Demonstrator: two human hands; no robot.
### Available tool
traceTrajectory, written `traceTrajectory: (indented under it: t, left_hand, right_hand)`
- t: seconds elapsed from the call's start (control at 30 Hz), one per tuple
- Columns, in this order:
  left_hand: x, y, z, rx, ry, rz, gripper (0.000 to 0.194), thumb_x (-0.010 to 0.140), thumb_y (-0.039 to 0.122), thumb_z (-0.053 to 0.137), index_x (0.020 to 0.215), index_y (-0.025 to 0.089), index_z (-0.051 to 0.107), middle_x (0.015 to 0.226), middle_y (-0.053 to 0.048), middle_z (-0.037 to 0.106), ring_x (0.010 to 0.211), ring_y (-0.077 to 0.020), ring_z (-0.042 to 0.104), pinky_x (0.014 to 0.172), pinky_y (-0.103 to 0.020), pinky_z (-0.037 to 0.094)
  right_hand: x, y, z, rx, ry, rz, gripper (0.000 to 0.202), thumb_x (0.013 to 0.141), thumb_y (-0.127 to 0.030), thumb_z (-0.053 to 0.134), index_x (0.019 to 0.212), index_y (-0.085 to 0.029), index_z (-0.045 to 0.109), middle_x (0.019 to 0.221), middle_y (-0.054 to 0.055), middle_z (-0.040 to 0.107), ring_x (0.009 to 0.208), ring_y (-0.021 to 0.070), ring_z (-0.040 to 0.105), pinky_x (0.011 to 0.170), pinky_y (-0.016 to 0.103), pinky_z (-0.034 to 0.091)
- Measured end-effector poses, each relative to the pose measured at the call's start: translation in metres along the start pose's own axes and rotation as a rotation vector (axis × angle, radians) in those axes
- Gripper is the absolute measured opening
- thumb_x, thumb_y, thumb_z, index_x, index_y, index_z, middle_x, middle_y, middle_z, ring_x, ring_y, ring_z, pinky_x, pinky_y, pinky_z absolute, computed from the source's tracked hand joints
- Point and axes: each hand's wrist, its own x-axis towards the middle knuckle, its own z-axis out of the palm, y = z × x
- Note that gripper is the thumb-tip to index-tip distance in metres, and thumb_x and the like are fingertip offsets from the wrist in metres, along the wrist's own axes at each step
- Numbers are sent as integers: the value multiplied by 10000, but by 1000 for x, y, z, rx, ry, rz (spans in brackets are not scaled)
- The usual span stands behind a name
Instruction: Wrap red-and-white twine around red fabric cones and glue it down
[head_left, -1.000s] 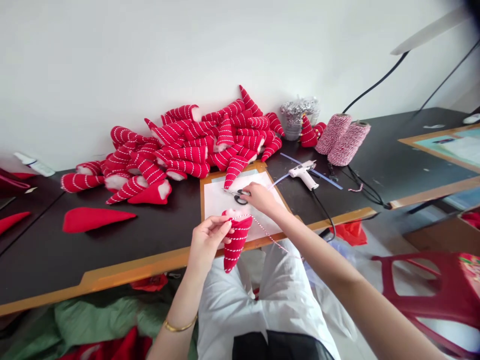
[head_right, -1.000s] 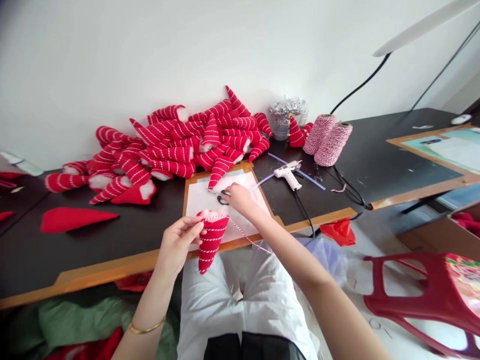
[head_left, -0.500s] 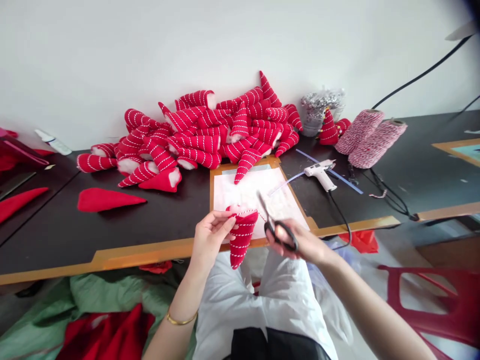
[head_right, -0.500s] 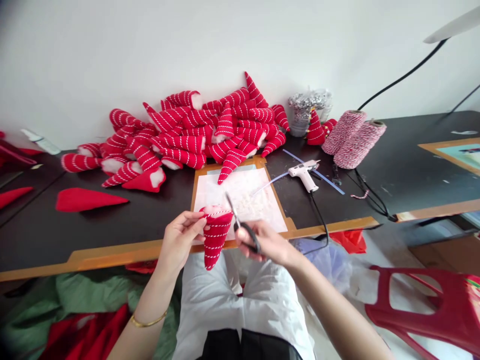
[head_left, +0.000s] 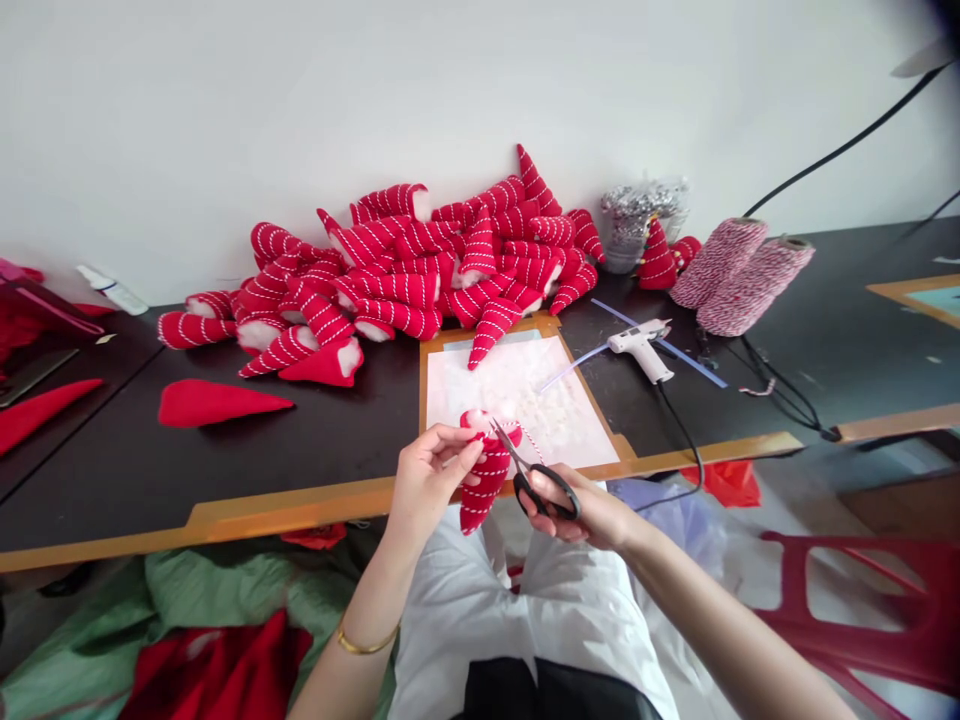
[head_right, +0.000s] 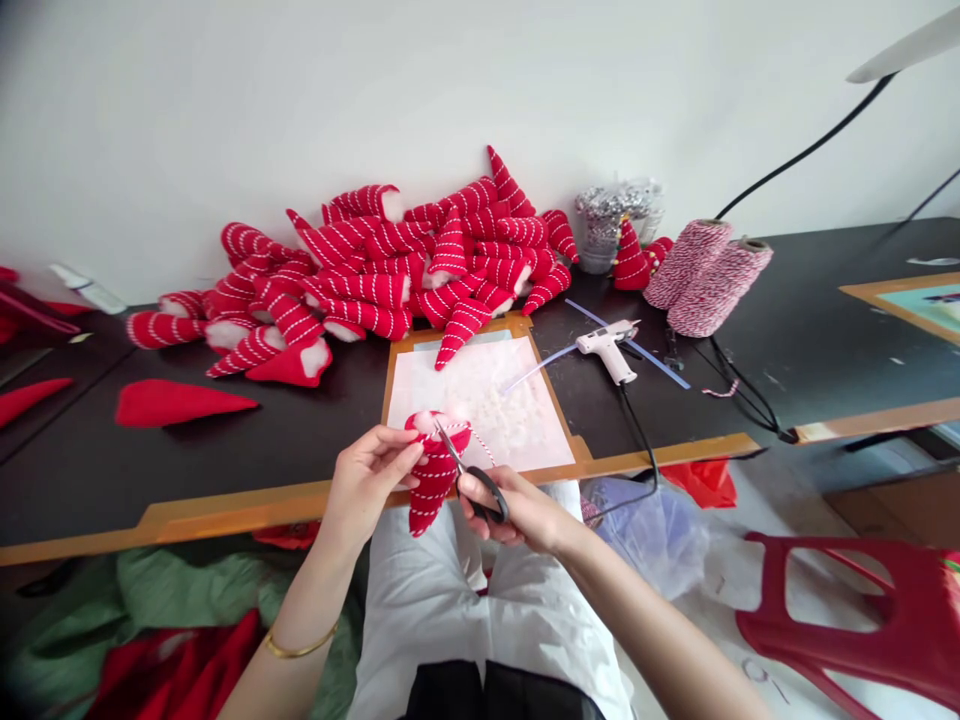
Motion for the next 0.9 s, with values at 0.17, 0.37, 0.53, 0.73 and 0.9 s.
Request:
traceTrajectory:
  t: [0.17, 0.37, 0.53, 0.73, 0.9]
  left_hand:
    - [-1, -2, 1, -6, -29, 11, 322, 721, 427, 827, 863, 164, 706, 750, -28, 727, 714, -170, 709, 510, -191, 560]
    - [2, -4, -4, -19, -8, -12, 317, 731, 420, 818, 880, 163, 707, 756, -27, 727, 692, -160, 703, 511, -193, 561]
    - [6, -4, -8, -77, 37, -29, 342, 688, 399, 847, 876, 155, 698, 752, -31, 730, 694, -156, 699, 504, -184, 551]
    - [12, -5, -11, -71, 60, -50, 382, 648, 407, 874, 869, 151, 698, 748, -35, 729, 707, -168, 700, 501, -187, 554]
    - [14, -7, -15, -47, 70, -43, 378, 646, 395, 876, 882, 153, 708, 774, -42, 731, 731, -180, 705, 515, -201, 568]
  right_hand:
    - [7, 8, 3, -41, 59, -44, 557, 864, -704, 604, 719, -171, 528, 521, -56, 436, 391, 40, 212, 362, 203, 126]
    - [15, 6, -6, -175, 211, -95, 556, 868, -688, 595, 652, -189, 475, 508, -51, 416, 412, 61, 264, 387, 205, 195]
    - [40, -17, -46, -630, 673, -296, 279, 802, -426, 722, 769, -156, 656, 631, 15, 612, 511, 123, 497, 474, 223, 361]
    - [62, -8, -61, -792, 839, -337, 283, 927, -273, 572, 1107, -138, 744, 591, 21, 673, 500, 171, 628, 538, 257, 501]
    - [39, -34, -106, -941, 1118, -418, 248, 936, -245, 567, 1097, -147, 729, 1131, 143, 717, 1018, 255, 676, 881, 342, 527]
